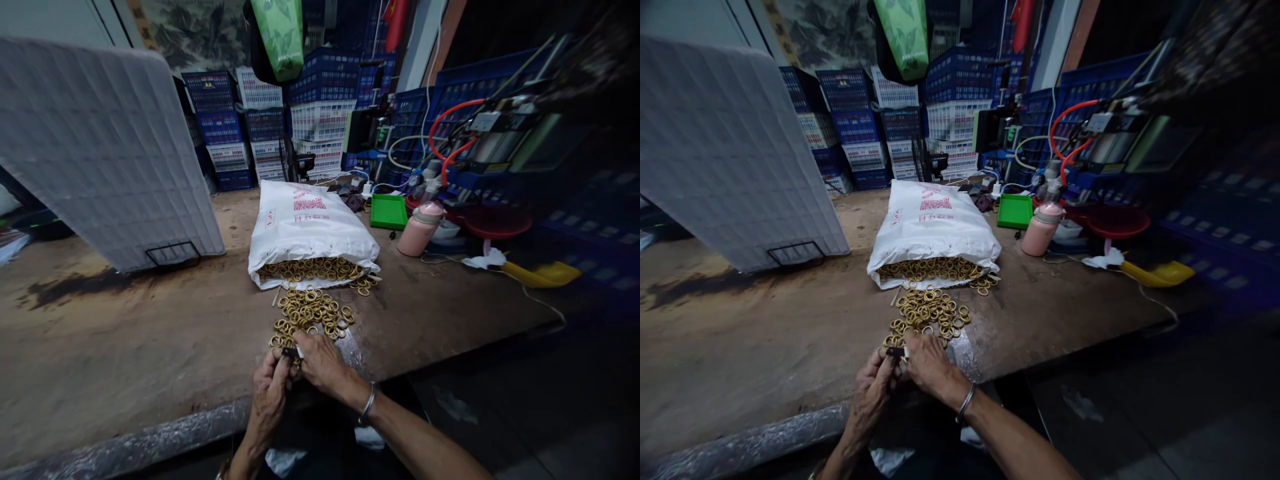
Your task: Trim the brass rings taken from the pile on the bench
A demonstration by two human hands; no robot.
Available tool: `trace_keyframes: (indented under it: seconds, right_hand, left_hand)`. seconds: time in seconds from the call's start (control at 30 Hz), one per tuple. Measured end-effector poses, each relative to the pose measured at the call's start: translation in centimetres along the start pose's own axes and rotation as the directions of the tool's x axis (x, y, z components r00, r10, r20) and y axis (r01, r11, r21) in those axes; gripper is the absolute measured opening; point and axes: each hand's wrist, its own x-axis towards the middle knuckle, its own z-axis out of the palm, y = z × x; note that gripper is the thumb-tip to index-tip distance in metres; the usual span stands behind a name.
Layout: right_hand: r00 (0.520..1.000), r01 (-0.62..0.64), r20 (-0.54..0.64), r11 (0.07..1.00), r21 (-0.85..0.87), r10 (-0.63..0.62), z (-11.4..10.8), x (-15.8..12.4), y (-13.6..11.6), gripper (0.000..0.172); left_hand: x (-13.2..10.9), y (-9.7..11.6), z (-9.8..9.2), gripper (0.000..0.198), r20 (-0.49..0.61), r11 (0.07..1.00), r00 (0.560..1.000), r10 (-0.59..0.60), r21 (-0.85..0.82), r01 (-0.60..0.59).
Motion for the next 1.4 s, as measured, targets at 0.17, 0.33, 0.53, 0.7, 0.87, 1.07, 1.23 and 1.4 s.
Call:
trace_keyframes:
  seconds: [0.17,0.33,0.53,0.7,0.87,1.07,1.23,1.4]
  right_hand:
    - [0.992,-0.098,-0.084,0.993,-0.073,0.091,-0.9,1.5,1.9,0.025]
    - [0.971,-0.141,-0.208,0.986,-0.087,0.12,-1.9,5.1,4.6,0.025]
    - [0.958,-0.207,-0.22,0.974,-0.094,0.182,-2.1,10.2,6.4,0.018]
    - [0.955,-0.237,-0.206,0.967,-0.091,0.214,-1.1,12.8,5.6,0.021]
    - [0.943,-0.289,-0.197,0.954,-0.077,0.269,0.1,14.5,4.6,0.026]
    - [0.953,-0.252,-0.192,0.966,-0.065,0.236,-0.1,15.0,4.3,0.022]
    - [0.978,-0.107,-0.185,0.992,-0.06,0.094,-1.7,13.0,3.6,0.017]
    - [0.958,0.226,-0.186,0.974,0.028,-0.217,-1.8,9.1,2.3,0.021]
  left_hand:
    - [-1.0,1.1,0.2,0.03,0.064,0.982,0.993,-0.104,-0.148,0.113]
    - [0.1,1.2,0.0,0.031,0.083,0.893,0.97,-0.228,-0.38,0.242]
    - [0.8,0.4,-1.3,0.021,0.083,0.836,0.965,-0.247,-0.485,0.256]
    - [1.2,0.4,-2.4,0.036,0.062,0.76,0.943,-0.328,-0.575,0.302]
    - [1.7,1.1,-2.6,0.024,0.032,0.71,0.929,-0.369,-0.635,0.304]
    - [1.8,0.9,-3.0,0.024,0.068,0.696,0.924,-0.377,-0.638,0.331]
    - [2.5,0.0,-3.4,0.02,0.122,0.742,0.954,-0.272,-0.605,0.289]
    - [3.2,0.1,-2.3,0.034,-0.012,0.833,0.968,-0.251,-0.512,0.21]
